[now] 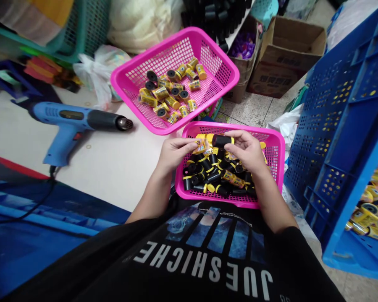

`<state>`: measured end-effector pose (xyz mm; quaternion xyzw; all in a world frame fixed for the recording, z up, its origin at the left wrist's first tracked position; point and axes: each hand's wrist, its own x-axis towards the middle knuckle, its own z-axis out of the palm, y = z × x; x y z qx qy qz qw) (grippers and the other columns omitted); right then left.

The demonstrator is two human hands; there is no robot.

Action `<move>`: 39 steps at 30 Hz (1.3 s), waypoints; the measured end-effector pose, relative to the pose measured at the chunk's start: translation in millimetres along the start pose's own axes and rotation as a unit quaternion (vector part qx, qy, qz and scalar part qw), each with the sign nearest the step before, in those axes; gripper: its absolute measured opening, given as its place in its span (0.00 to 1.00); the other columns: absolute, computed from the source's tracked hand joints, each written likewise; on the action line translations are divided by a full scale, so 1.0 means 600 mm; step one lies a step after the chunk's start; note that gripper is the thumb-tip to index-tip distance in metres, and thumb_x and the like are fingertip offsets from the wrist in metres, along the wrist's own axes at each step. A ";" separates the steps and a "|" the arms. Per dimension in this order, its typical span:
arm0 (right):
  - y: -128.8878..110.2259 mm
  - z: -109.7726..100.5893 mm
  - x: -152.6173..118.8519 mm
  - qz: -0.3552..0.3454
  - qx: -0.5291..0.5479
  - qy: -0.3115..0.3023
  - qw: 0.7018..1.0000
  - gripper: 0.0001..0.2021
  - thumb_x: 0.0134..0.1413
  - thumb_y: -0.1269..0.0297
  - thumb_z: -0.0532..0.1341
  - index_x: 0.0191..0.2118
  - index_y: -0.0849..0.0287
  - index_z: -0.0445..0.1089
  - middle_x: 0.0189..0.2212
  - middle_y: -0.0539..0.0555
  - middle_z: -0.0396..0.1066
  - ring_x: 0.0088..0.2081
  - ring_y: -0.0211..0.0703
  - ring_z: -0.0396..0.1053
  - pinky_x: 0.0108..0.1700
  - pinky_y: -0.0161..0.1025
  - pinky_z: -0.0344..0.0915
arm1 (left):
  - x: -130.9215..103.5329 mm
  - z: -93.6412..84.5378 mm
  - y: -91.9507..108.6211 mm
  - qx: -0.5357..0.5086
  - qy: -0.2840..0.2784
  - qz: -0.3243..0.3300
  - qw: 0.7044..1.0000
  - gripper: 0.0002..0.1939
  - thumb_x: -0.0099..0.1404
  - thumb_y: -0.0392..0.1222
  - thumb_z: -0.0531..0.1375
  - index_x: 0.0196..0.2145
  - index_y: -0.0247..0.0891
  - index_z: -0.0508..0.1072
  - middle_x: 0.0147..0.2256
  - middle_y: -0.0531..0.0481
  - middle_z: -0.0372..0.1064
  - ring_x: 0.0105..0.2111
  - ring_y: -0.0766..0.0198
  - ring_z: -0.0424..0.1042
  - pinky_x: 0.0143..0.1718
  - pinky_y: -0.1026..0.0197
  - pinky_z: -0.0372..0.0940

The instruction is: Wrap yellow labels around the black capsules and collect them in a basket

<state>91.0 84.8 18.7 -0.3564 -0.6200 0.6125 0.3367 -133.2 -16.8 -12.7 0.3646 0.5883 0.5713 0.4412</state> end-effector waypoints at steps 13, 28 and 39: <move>0.009 -0.001 -0.026 -0.070 -0.149 -0.070 0.984 0.29 0.49 0.47 0.73 0.57 0.47 0.74 0.52 0.56 0.78 0.52 0.54 0.75 0.54 0.53 0.72 | -0.016 0.060 0.017 -0.084 -0.083 -0.030 0.993 0.21 0.51 0.50 0.76 0.42 0.42 0.84 0.41 0.46 0.83 0.37 0.58 0.81 0.39 0.57 0.76; 0.044 0.038 -0.048 0.039 0.050 -0.033 0.997 0.30 0.62 0.32 0.51 0.54 0.49 0.72 0.54 0.56 0.73 0.55 0.51 0.71 0.60 0.50 0.68 | -0.031 0.117 0.025 -0.080 -0.093 0.005 0.992 0.19 0.52 0.49 0.76 0.41 0.43 0.84 0.44 0.47 0.81 0.48 0.53 0.78 0.56 0.52 0.69; 0.054 0.039 -0.049 -0.037 0.062 -0.048 0.996 0.23 0.67 0.38 0.53 0.50 0.49 0.71 0.50 0.54 0.73 0.56 0.48 0.70 0.62 0.47 0.64 | -0.040 0.137 0.002 -0.135 -0.067 -0.014 0.988 0.22 0.48 0.48 0.78 0.41 0.42 0.82 0.45 0.48 0.80 0.49 0.55 0.77 0.55 0.53 0.69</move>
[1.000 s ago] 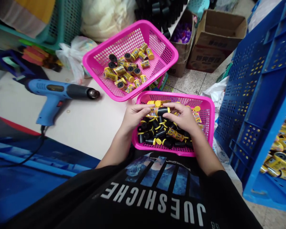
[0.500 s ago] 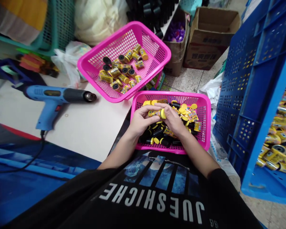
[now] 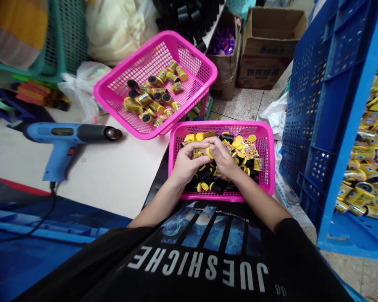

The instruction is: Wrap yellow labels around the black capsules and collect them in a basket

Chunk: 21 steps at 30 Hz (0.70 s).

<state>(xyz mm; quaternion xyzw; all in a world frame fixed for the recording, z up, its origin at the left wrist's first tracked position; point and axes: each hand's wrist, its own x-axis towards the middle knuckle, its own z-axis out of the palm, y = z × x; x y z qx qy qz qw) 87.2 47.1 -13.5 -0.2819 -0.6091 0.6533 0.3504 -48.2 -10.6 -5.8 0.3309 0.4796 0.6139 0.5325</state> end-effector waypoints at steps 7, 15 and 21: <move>-0.022 -0.016 0.005 0.108 0.120 -0.040 0.986 0.31 0.64 0.32 0.47 0.56 0.49 0.68 0.52 0.55 0.73 0.53 0.49 0.73 0.52 0.47 0.72 | 0.003 -0.020 -0.003 -0.077 -0.072 -0.034 0.994 0.26 0.48 0.44 0.78 0.45 0.44 0.80 0.47 0.50 0.78 0.41 0.62 0.79 0.43 0.63 0.72; -0.034 -0.030 0.035 0.065 -0.036 -0.074 0.994 0.27 0.63 0.36 0.57 0.55 0.52 0.70 0.52 0.55 0.73 0.52 0.47 0.71 0.54 0.45 0.69 | 0.017 -0.041 0.013 0.030 -0.073 0.023 0.997 0.22 0.57 0.52 0.73 0.48 0.45 0.79 0.43 0.51 0.78 0.33 0.66 0.76 0.37 0.62 0.72; -0.035 -0.098 0.058 0.054 -0.414 0.055 0.907 0.12 0.65 0.54 0.59 0.37 0.56 0.74 0.38 0.56 0.78 0.44 0.50 0.72 0.53 0.49 0.66 | 0.049 -0.131 0.054 0.394 0.054 0.168 0.902 0.17 0.61 0.50 0.68 0.44 0.38 0.80 0.43 0.46 0.78 0.44 0.55 0.75 0.53 0.51 0.68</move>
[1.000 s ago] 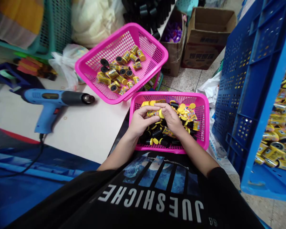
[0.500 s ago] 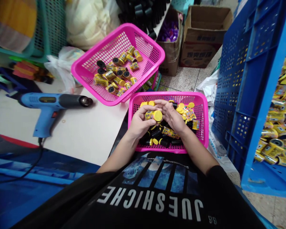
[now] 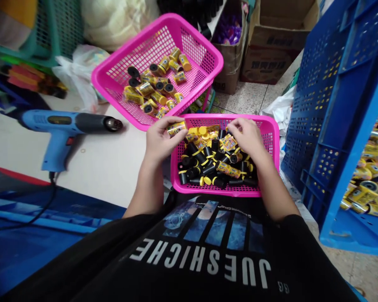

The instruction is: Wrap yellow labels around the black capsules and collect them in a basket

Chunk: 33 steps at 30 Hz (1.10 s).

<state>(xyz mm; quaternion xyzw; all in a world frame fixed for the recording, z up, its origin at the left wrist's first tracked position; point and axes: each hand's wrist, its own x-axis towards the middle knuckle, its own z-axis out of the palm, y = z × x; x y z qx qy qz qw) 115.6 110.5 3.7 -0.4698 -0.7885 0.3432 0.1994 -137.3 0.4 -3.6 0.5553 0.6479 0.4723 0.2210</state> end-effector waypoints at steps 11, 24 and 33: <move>0.039 0.019 -0.027 0.131 -0.107 -0.080 0.982 0.11 0.54 0.72 0.65 0.44 0.57 0.73 0.33 0.54 0.79 0.36 0.48 0.76 0.42 0.43 0.67 | -0.009 0.022 -0.012 0.159 -0.035 0.046 0.986 0.15 0.68 0.44 0.63 0.50 0.38 0.79 0.53 0.41 0.76 0.55 0.49 0.70 0.60 0.44 0.62; -0.073 -0.022 -0.019 -0.076 0.244 -0.052 0.965 0.13 0.59 0.58 0.67 0.46 0.53 0.68 0.33 0.47 0.72 0.34 0.37 0.72 0.37 0.36 0.67 | 0.007 0.076 0.046 -0.349 -0.116 -0.158 0.916 0.29 0.56 0.53 0.73 0.52 0.39 0.75 0.51 0.41 0.77 0.52 0.53 0.76 0.53 0.51 0.72; -0.068 0.017 -0.009 -0.048 0.284 -0.094 0.953 0.18 0.58 0.52 0.67 0.48 0.52 0.63 0.31 0.46 0.71 0.32 0.37 0.69 0.36 0.36 0.66 | -0.003 0.063 0.041 -0.368 -0.100 -0.174 0.908 0.37 0.50 0.54 0.76 0.55 0.43 0.73 0.45 0.46 0.79 0.45 0.55 0.80 0.46 0.55 0.76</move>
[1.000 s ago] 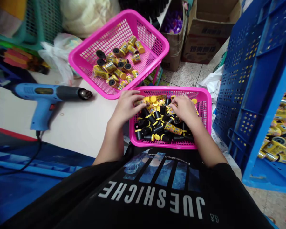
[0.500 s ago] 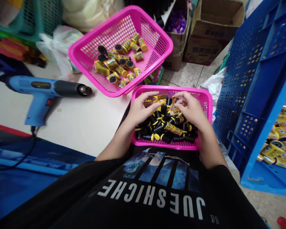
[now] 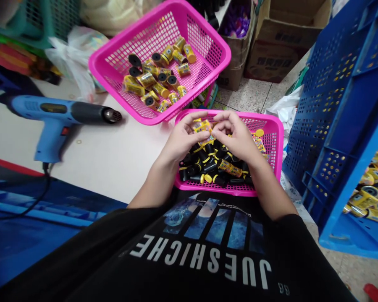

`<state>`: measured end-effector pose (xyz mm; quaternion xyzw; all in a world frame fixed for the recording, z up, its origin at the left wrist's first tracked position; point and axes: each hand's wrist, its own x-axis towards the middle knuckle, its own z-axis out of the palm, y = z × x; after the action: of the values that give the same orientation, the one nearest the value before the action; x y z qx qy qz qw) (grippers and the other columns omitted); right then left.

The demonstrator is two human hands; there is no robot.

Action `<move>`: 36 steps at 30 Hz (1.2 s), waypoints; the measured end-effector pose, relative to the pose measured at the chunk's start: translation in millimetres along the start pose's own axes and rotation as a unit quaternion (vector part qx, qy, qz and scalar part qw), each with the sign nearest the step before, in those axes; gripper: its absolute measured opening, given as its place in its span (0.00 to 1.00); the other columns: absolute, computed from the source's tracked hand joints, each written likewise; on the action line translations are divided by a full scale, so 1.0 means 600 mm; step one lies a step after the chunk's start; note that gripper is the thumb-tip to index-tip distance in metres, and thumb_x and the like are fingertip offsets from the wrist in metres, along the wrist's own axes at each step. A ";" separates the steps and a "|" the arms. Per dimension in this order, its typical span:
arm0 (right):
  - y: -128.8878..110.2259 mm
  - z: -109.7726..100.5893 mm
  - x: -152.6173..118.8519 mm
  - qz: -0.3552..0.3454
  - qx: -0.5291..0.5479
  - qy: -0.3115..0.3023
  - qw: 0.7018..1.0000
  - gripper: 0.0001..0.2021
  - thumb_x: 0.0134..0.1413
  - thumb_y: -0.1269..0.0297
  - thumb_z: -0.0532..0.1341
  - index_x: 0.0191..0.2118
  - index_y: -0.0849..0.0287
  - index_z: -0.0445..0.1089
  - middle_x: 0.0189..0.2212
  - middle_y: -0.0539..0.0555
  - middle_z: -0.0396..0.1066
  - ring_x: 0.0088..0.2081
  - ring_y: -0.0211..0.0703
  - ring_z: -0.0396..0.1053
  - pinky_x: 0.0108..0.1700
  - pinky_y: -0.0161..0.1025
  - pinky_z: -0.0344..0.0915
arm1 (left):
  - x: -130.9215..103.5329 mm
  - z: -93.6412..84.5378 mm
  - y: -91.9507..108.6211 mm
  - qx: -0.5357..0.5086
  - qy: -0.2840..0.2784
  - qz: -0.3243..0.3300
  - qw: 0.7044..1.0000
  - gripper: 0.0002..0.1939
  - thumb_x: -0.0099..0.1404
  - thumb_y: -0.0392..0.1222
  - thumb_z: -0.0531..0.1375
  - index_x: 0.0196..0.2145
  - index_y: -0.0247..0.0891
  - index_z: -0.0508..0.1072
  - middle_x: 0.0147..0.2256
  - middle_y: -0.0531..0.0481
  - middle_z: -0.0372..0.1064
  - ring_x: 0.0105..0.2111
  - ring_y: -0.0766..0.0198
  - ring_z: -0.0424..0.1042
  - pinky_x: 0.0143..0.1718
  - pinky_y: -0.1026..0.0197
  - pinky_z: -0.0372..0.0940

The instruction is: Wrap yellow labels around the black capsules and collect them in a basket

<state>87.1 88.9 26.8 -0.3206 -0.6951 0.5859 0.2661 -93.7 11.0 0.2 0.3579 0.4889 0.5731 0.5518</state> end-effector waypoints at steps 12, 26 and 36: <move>0.045 0.101 -0.021 0.084 -0.429 -0.192 0.879 0.13 0.50 0.61 0.68 0.41 0.60 0.72 0.45 0.63 0.75 0.51 0.60 0.69 0.52 0.54 0.68 | -0.031 -0.069 0.011 0.078 0.181 0.052 0.979 0.19 0.55 0.55 0.73 0.36 0.38 0.80 0.32 0.50 0.80 0.29 0.63 0.77 0.30 0.62 0.74; 0.011 -0.006 -0.022 0.067 0.089 -0.017 0.994 0.25 0.43 0.50 0.76 0.44 0.54 0.71 0.41 0.53 0.78 0.42 0.44 0.77 0.47 0.44 0.75 | -0.040 -0.034 0.008 0.048 0.108 0.009 0.993 0.19 0.53 0.59 0.74 0.35 0.42 0.86 0.35 0.46 0.83 0.29 0.59 0.80 0.30 0.60 0.76; 0.007 -0.002 -0.032 -0.041 -0.085 -0.013 0.995 0.20 0.50 0.47 0.72 0.45 0.52 0.77 0.43 0.55 0.76 0.43 0.49 0.74 0.50 0.50 0.73 | -0.042 -0.007 0.009 0.045 0.050 -0.033 0.997 0.21 0.52 0.54 0.75 0.41 0.41 0.85 0.40 0.45 0.83 0.36 0.56 0.81 0.34 0.58 0.78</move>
<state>101.1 75.9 22.8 -0.3053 -0.7583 0.5175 0.2529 -96.1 -14.2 7.5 0.3370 0.5528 0.5487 0.5290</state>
